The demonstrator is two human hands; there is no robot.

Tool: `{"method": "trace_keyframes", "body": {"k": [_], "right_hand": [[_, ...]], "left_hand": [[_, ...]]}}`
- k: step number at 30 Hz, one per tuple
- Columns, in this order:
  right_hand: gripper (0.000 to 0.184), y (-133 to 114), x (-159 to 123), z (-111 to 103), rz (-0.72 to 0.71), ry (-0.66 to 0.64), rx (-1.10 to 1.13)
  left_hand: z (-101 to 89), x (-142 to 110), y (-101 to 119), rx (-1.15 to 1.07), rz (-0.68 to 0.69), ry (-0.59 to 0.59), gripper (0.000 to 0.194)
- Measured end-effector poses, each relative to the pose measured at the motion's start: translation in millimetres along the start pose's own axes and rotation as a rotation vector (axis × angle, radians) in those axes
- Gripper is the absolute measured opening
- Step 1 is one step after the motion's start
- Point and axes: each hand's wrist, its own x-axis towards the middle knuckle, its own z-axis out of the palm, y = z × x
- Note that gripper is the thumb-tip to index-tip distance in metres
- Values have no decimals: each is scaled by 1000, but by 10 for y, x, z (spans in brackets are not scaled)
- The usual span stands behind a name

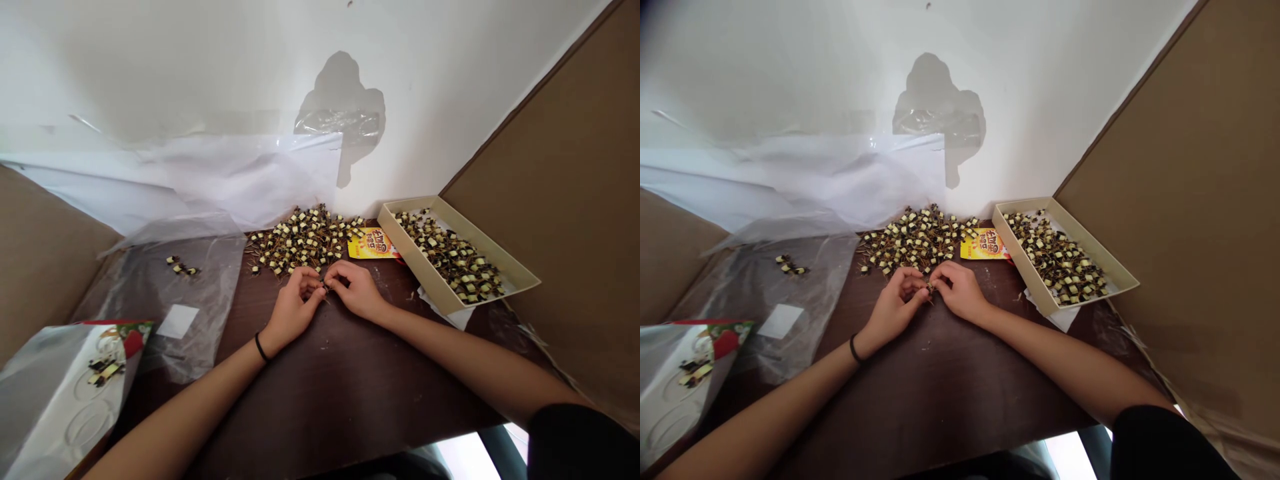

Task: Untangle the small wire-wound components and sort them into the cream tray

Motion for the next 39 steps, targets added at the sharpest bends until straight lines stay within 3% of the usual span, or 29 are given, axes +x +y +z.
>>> {"method": "trace_keyframes", "body": {"k": [7, 14, 26, 31, 35, 39], "right_hand": [[12, -56, -27, -52, -14, 175, -5], [9, -76, -21, -35, 15, 45, -3], [14, -26, -10, -17, 34, -3, -61], [10, -3, -10, -5, 44, 37, -11], [18, -8, -30, -20, -27, 128, 68], [14, -60, -59, -35, -162, 125, 32]], "left_hand": [[-17, 23, 26, -47, -62, 114, 31], [-14, 31, 32, -102, -60, 130, 30], [2, 5, 4, -72, -26, 26, 25], [-5, 17, 22, -89, -56, 54, 29], [-14, 31, 38, -84, -82, 120, 30], [-16, 32, 52, -89, -87, 129, 29]]}}
